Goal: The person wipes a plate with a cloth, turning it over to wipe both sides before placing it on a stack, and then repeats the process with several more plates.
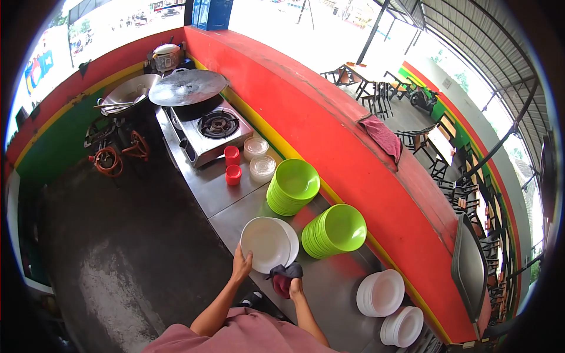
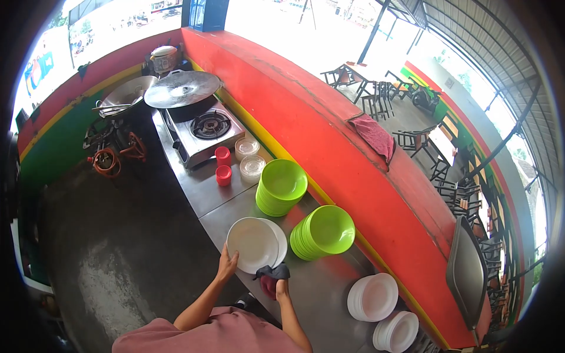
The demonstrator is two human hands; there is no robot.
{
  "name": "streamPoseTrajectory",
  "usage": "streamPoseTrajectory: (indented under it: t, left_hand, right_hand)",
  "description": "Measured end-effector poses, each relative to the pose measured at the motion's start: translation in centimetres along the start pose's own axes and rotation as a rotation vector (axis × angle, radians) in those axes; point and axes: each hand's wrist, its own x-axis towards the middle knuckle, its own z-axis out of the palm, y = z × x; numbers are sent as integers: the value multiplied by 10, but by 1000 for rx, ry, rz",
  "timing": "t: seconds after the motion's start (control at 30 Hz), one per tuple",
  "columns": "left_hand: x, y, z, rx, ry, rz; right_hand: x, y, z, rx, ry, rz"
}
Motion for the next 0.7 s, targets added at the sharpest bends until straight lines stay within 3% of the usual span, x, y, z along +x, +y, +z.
streamPoseTrajectory:
  t: [0.03, 0.13, 0.17, 0.27, 0.3, 0.37, 0.47, 0.53, 0.6, 0.7]
  left_hand:
    - [-3, 19, -2, -61, -2, -33]
    - [-3, 63, -10, -153, 19, -2]
    - [-1, 65, -10, -150, 37, 18]
    - [6, 77, -11, -122, 83, 51]
    - [5, 85, -12, -98, 96, 39]
    - [3, 95, -14, -56, 111, 30]
    - [1, 105, -20, 11, 37, -29]
    - [-2, 113, -26, 61, -122, -161]
    - [-11, 112, -18, 39, -174, -157]
    - [-36, 138, -4, 12, -263, -139]
  right_hand:
    - [11, 29, -13, 125, 64, 28]
    - [-9, 17, -5, 136, 105, -21]
    - [-13, 18, -12, 148, 92, 50]
    - [-21, 10, -8, 54, 71, -284]
    - [-25, -8, -16, -267, -17, -396]
    - [-31, -26, -16, -371, 49, -536]
    - [-60, -80, 19, -446, 159, -682]
    - [-85, -112, 41, -277, 140, -566]
    - [-78, -119, 44, -764, 185, -680]
    - [-63, -91, 52, -1027, 331, -976]
